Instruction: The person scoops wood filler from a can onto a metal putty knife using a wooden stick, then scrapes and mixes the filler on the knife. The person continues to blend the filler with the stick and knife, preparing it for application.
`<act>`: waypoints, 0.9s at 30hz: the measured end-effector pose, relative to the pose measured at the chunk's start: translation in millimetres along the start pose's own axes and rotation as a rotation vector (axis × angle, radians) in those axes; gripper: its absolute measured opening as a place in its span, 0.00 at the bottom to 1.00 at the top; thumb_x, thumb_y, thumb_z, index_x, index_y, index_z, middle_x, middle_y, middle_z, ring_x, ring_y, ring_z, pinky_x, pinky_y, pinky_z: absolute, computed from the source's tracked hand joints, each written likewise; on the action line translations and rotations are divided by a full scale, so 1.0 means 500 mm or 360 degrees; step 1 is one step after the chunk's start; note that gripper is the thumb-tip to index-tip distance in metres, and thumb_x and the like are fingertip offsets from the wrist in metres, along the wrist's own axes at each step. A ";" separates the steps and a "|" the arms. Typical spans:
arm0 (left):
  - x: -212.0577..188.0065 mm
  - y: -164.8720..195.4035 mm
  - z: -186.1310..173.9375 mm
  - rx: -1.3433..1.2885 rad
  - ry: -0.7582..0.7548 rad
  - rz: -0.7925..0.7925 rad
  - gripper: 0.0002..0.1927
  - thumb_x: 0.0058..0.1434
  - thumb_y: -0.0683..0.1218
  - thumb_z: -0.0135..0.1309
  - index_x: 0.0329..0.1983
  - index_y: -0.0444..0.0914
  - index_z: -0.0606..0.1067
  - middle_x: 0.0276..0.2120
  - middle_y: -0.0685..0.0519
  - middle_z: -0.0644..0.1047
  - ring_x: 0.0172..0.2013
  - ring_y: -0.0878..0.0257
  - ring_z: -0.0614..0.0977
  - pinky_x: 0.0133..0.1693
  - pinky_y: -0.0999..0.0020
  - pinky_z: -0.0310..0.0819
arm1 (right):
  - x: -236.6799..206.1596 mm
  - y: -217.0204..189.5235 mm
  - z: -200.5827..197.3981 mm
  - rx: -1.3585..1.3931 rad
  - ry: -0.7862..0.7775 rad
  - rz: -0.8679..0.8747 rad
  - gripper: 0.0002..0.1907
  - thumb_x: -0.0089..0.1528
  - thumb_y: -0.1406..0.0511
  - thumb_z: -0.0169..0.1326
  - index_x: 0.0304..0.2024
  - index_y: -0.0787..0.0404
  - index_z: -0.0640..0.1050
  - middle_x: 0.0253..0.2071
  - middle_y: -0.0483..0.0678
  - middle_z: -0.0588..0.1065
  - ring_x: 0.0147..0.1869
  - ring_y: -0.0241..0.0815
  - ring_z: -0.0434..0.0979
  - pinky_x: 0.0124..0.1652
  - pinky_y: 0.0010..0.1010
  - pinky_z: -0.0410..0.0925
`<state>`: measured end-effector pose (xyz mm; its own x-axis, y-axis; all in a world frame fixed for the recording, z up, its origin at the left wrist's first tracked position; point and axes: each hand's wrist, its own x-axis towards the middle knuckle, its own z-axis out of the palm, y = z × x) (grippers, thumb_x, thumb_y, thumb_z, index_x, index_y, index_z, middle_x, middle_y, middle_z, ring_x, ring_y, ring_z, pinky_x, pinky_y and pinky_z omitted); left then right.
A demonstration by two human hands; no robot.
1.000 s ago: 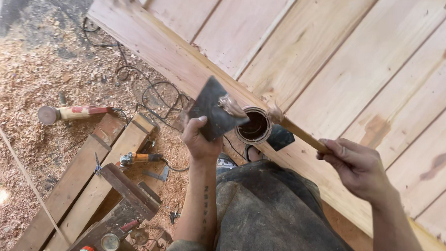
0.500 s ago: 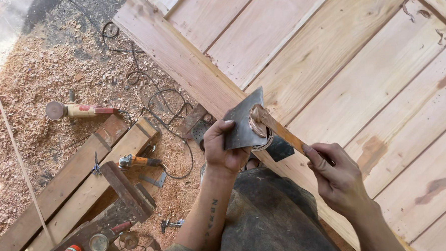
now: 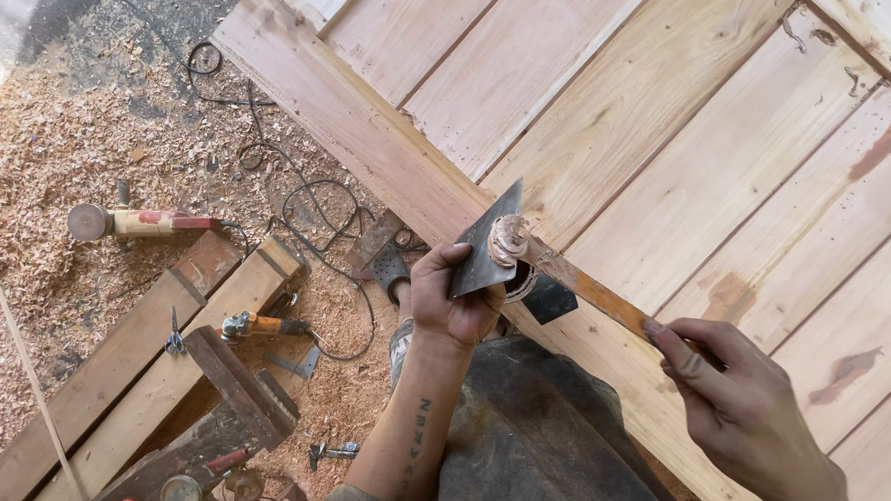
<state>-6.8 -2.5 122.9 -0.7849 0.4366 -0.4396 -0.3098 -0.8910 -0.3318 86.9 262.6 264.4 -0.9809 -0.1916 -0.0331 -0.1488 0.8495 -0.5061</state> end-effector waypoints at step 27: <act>0.041 0.104 -0.064 0.0070 0.0146 0.0508 0.26 0.62 0.41 0.44 0.62 0.20 0.67 0.41 0.37 0.78 0.38 0.50 0.85 0.40 0.64 0.87 | 0.075 -0.046 -0.020 -0.0744 -0.1059 0.0524 0.29 0.65 0.62 0.49 0.70 0.37 0.69 0.39 0.41 0.81 0.32 0.43 0.81 0.35 0.35 0.76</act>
<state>-21.9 -35.8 69.9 -0.7952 0.1419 -0.5894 -0.0803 -0.9883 -0.1297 52.4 241.0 283.5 -0.7283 -0.0241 -0.6848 -0.0497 0.9986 0.0178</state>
